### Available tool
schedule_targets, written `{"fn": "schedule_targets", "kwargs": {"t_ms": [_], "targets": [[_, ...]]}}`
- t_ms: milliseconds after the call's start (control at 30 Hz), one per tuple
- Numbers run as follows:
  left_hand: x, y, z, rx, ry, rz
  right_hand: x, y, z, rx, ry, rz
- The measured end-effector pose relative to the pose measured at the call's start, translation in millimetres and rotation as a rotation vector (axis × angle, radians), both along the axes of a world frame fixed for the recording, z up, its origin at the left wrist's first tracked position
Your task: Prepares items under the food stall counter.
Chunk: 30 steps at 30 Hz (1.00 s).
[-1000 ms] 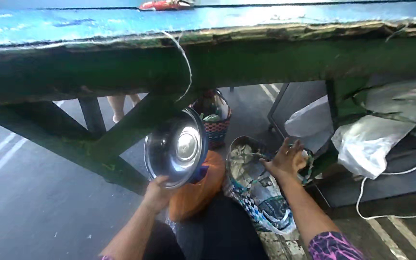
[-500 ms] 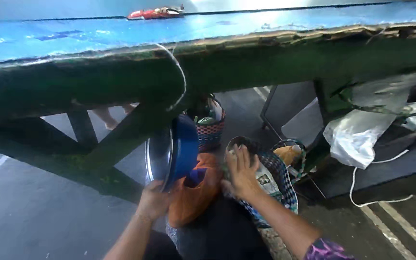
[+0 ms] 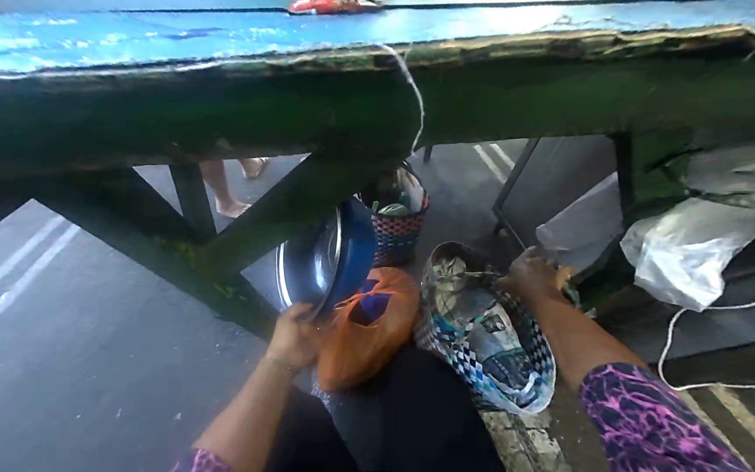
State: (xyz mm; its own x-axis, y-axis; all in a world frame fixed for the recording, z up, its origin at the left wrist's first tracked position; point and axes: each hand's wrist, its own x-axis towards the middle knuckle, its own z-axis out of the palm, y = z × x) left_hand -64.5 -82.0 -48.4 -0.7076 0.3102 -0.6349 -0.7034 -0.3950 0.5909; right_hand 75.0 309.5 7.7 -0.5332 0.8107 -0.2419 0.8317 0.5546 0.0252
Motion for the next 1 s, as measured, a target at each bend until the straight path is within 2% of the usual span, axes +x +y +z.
{"fn": "schedule_targets", "kwargs": {"t_ms": [67,133,200,300,433,567,667,767,867,1000], "targets": [[-1,-1,-1,-0.013,0.008,-0.002,-2,1,6,-0.145,-0.065,-0.013],[-6,2,0,-0.049,0.048,-0.022,-5,14,-9,-0.384,-0.031,-0.050],[-14,13,-2,-0.104,0.109,-0.073,0,14,-21,-0.692,0.148,-0.120],[-31,42,-10,-0.177,0.205,-0.139,27,-3,-38,-0.936,0.400,-0.183],[-51,73,-26,-0.312,0.341,-0.248,60,-18,-61,-0.952,0.468,-0.210],[-67,91,-50,-0.406,0.444,-0.492,66,-32,-59,-0.909,0.456,-0.189],[-70,100,-50,-0.468,0.442,-0.638,66,-40,-57,-0.925,0.447,-0.211],[-72,97,-64,-0.530,0.448,-0.757,66,-34,-68,-1.003,0.565,-0.209],[-70,93,-74,-0.536,0.407,-0.749,66,-26,-69,-1.068,0.601,-0.187],[-60,91,-75,-0.402,0.355,-0.622,59,-32,-63,-0.996,0.493,-0.150]]}}
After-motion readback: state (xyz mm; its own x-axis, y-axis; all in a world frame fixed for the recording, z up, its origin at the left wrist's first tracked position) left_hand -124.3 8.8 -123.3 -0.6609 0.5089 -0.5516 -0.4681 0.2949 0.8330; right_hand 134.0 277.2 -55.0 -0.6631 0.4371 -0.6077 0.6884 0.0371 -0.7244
